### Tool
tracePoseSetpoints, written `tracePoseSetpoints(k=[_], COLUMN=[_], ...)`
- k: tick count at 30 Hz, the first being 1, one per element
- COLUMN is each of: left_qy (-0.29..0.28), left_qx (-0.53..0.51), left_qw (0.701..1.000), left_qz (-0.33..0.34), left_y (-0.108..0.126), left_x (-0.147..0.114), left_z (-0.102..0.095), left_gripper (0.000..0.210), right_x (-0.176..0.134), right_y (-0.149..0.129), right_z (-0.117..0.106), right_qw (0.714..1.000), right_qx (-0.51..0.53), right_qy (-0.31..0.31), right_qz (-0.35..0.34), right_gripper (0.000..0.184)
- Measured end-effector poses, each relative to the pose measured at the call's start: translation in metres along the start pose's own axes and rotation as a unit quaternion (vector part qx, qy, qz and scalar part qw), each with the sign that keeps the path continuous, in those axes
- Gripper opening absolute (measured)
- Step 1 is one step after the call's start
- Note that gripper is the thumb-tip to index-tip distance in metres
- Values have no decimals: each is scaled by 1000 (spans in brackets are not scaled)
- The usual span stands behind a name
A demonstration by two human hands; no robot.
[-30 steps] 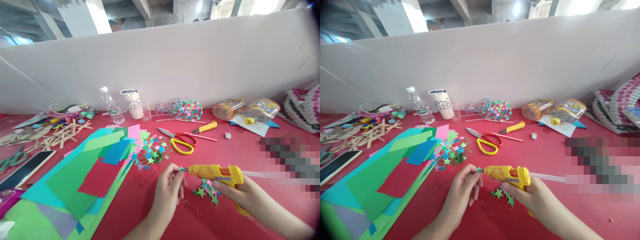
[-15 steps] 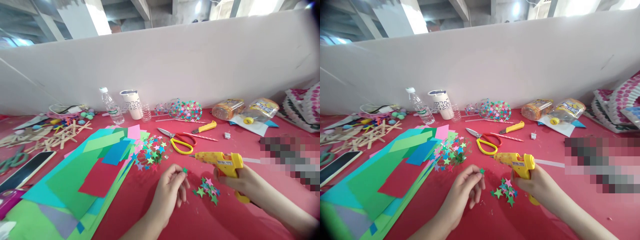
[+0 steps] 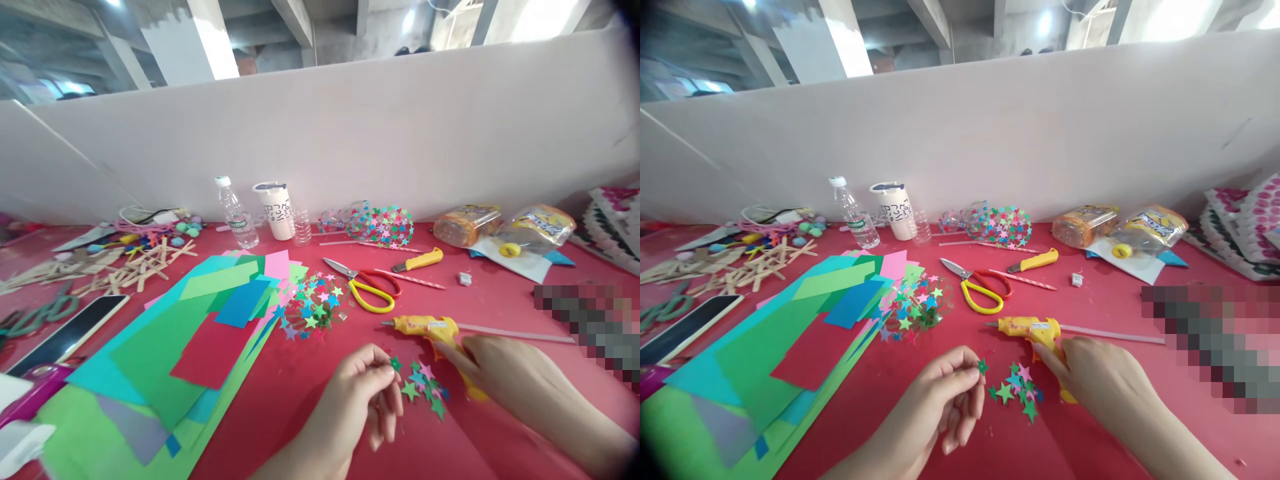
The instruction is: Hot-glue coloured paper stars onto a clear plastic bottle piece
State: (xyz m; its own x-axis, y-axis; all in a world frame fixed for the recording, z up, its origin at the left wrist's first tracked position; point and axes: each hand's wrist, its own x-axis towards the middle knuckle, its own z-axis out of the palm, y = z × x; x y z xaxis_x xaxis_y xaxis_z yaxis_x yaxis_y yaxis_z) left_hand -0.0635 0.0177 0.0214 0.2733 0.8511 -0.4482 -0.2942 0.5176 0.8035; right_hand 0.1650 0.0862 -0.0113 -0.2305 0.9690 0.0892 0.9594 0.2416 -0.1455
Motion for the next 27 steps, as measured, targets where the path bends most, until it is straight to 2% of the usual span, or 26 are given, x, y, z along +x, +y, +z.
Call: tracePoseSetpoints(k=[2, 4, 6, 8, 11, 15, 23, 25, 27], left_qy=[5, 11, 3, -15, -37, -53, -82, -83, -53], left_qx=[-22, -40, -50, -53, -66, -102, -151, -130, -43], left_qw=[1000, 999, 998, 997, 996, 992, 984, 987, 997], left_qz=[-14, -29, -43, -51, -54, -51, -53, -51, -23], left_y=[3, 8, 14, 19, 22, 22, 25, 32, 40], left_x=[-4, -8, -12, -15, -16, -16, -18, -21, -26], left_z=[-1, -2, -3, -4, -7, -12, -26, -28, -30], left_gripper=[11, 11, 10, 9, 10, 12, 11, 12, 18], right_x=[-3, -7, -11, -12, -9, -2, 8, 12, 17], right_y=[-6, -20, -37, -55, -73, -81, -96, -100, -102], right_z=[-12, -28, -43, -54, -60, -58, -65, -68, -69], right_qw=[999, 982, 951, 917, 885, 870, 859, 858, 858], right_qx=[18, 104, 179, 221, 233, 215, 185, 178, 196], right_qy=[17, 40, 43, 49, 61, 70, 100, 104, 102], right_qz=[-38, -154, -249, -327, -399, -438, -466, -471, -463], right_gripper=[42, 24, 12, 8, 11, 12, 11, 13, 11])
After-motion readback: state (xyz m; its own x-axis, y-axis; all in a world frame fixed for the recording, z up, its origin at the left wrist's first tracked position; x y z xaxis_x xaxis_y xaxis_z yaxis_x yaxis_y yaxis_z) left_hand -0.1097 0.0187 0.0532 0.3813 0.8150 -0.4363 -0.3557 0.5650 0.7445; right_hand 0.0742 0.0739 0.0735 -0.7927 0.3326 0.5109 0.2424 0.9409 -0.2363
